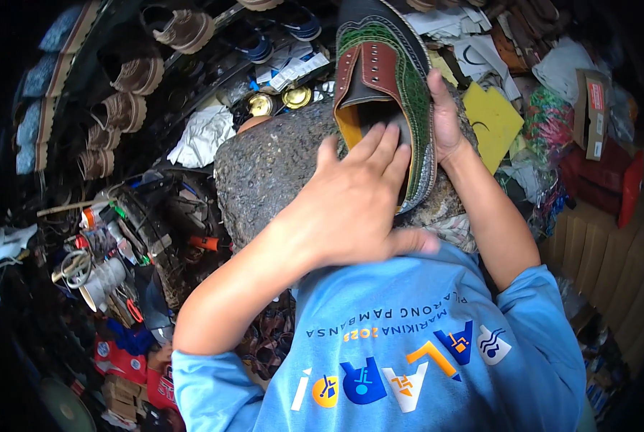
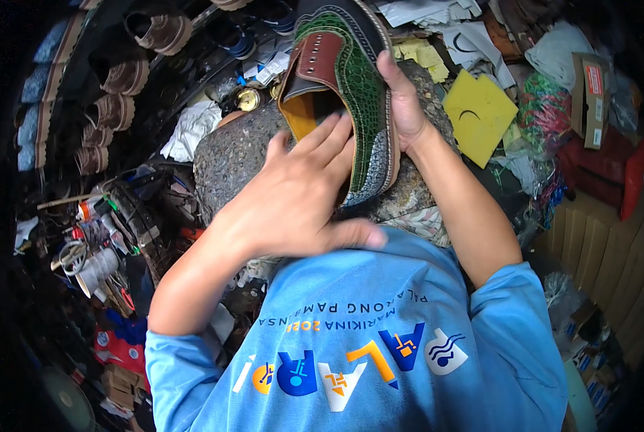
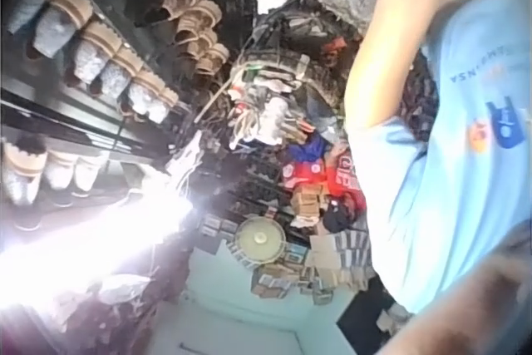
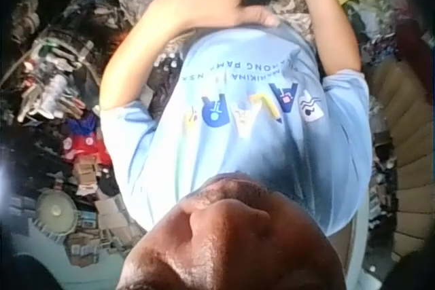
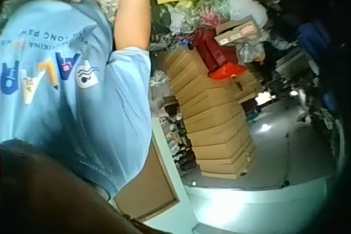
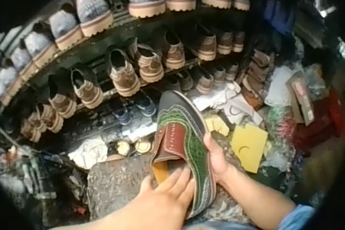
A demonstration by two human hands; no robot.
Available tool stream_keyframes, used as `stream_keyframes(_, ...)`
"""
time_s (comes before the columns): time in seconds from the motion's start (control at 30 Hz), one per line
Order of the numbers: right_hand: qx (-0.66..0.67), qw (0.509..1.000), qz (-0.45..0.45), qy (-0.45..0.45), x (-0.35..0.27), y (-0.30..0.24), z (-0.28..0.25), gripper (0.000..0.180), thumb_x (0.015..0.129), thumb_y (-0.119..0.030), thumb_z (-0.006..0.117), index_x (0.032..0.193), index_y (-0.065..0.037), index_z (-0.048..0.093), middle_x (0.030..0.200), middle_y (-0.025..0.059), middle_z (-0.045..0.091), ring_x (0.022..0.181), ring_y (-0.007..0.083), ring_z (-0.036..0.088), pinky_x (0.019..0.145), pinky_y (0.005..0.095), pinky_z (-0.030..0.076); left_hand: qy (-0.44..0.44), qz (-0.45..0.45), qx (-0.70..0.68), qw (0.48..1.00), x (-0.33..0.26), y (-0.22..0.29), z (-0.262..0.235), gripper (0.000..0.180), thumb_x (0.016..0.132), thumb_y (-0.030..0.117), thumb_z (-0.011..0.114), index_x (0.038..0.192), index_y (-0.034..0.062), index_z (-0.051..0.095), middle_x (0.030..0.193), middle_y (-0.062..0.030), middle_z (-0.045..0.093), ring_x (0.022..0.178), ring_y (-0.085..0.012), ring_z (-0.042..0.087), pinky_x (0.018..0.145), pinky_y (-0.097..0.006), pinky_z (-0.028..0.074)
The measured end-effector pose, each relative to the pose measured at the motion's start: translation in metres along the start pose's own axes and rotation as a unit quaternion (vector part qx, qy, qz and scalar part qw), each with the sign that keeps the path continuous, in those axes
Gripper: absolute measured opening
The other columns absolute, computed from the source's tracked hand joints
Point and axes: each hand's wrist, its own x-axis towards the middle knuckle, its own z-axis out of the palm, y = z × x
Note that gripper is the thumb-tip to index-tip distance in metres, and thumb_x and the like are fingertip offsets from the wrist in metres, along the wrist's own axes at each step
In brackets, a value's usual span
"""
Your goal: Inserting insoles into shoes and inspecting the interiors in a factory finishing area.
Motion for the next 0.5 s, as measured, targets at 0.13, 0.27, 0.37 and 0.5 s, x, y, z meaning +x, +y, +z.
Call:
stream_keyframes(0.13, -0.015, 1.000, 0.003, -0.017, -0.003, -0.002, -0.010, 0.084, 0.096, -0.070, 0.058, 0.147, -0.003, 0.052, 0.138, 0.0148, 0.064, 0.126, 0.0244, 0.063, 0.108, 0.0415, 0.054, -0.008, -0.029, 0.047, 0.998, 0.008, 0.008, 0.013, 0.115, 0.088, 0.085, 0.049, 0.150, -0.0114, 0.042, 0.155, -0.0367, 0.041, 0.148, -0.0448, 0.040, 0.113, -0.071, 0.030)
stream_keyframes(0.27, -0.010, 1.000, 0.015, 0.007, -0.007, 0.000, 0.011, 0.089, 0.093, -0.072, 0.060, 0.150, -0.004, 0.049, 0.141, 0.0162, 0.062, 0.130, 0.0285, 0.061, 0.113, 0.0449, 0.049, 0.059, -0.074, 0.027, 0.995, 0.026, -0.005, 0.016, 0.113, 0.090, 0.088, 0.039, 0.136, -0.0142, 0.052, 0.133, -0.0328, 0.060, 0.130, -0.0421, 0.057, 0.105, -0.067, 0.036)
stream_keyframes(0.37, -0.014, 0.999, 0.029, 0.015, -0.011, 0.000, 0.016, 0.095, 0.090, -0.073, 0.063, 0.153, -0.004, 0.045, 0.146, 0.0172, 0.058, 0.134, 0.0311, 0.057, 0.119, 0.0474, 0.043, -0.018, -0.129, 0.021, 0.991, 0.035, 0.002, 0.006, 0.110, 0.090, 0.088, 0.039, 0.130, -0.0126, 0.057, 0.130, -0.0304, 0.061, 0.127, -0.0410, 0.060, 0.103, -0.066, 0.037)
stream_keyframes(0.5, -0.035, 0.999, 0.022, -0.033, -0.011, 0.003, 0.017, 0.097, 0.090, -0.075, 0.061, 0.154, -0.004, 0.043, 0.147, 0.0175, 0.057, 0.135, 0.0321, 0.057, 0.119, 0.0479, 0.042, 0.091, -0.094, 0.032, 0.991, 0.029, 0.000, 0.018, 0.111, 0.090, 0.087, 0.039, 0.136, -0.0130, 0.055, 0.134, -0.0304, 0.061, 0.130, -0.0411, 0.058, 0.103, -0.066, 0.037)
